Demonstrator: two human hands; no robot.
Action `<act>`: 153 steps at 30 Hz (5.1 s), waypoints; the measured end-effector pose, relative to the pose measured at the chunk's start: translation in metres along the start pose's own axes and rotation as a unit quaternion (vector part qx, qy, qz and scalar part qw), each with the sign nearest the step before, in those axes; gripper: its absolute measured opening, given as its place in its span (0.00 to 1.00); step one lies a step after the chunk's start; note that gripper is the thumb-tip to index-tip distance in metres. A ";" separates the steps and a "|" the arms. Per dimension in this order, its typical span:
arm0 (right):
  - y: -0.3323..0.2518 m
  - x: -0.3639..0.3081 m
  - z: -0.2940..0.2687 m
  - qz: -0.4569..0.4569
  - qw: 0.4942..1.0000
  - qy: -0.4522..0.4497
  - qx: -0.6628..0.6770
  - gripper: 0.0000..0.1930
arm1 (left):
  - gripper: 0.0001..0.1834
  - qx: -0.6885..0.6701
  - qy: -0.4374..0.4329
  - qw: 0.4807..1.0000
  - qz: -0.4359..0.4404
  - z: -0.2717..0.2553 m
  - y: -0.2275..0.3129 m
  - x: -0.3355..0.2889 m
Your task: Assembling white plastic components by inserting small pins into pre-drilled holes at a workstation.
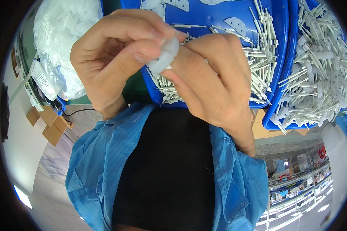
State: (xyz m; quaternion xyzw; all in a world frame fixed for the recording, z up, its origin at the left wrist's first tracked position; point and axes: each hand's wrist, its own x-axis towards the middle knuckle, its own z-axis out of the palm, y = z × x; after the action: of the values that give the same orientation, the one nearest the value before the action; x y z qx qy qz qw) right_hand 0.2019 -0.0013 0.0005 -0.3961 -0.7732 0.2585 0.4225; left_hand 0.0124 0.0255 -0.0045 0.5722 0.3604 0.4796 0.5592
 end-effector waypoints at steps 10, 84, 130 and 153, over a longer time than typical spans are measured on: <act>0.001 0.002 0.006 0.052 0.997 0.061 -0.022 0.13 | 0.18 0.203 -0.055 0.961 0.181 0.004 0.009 0.019; -0.044 0.017 -0.004 0.258 0.950 0.020 0.177 0.09 | 0.17 0.002 0.018 0.973 0.232 0.018 -0.002 0.018; -0.026 0.019 0.005 0.249 0.968 -0.035 0.000 0.09 | 0.18 -0.119 0.215 0.966 -0.086 0.021 0.001 0.003; -0.042 0.027 -0.009 0.320 0.946 -0.024 0.047 0.13 | 0.19 -0.108 0.180 0.975 -0.068 0.019 -0.002 0.002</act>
State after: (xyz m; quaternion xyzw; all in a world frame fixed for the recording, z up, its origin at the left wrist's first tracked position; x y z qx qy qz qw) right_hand 0.1839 -0.0019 0.0479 -0.5957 -0.6029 0.4255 0.3173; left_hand 0.0309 0.0221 -0.0047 0.3866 0.4391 0.5723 0.5747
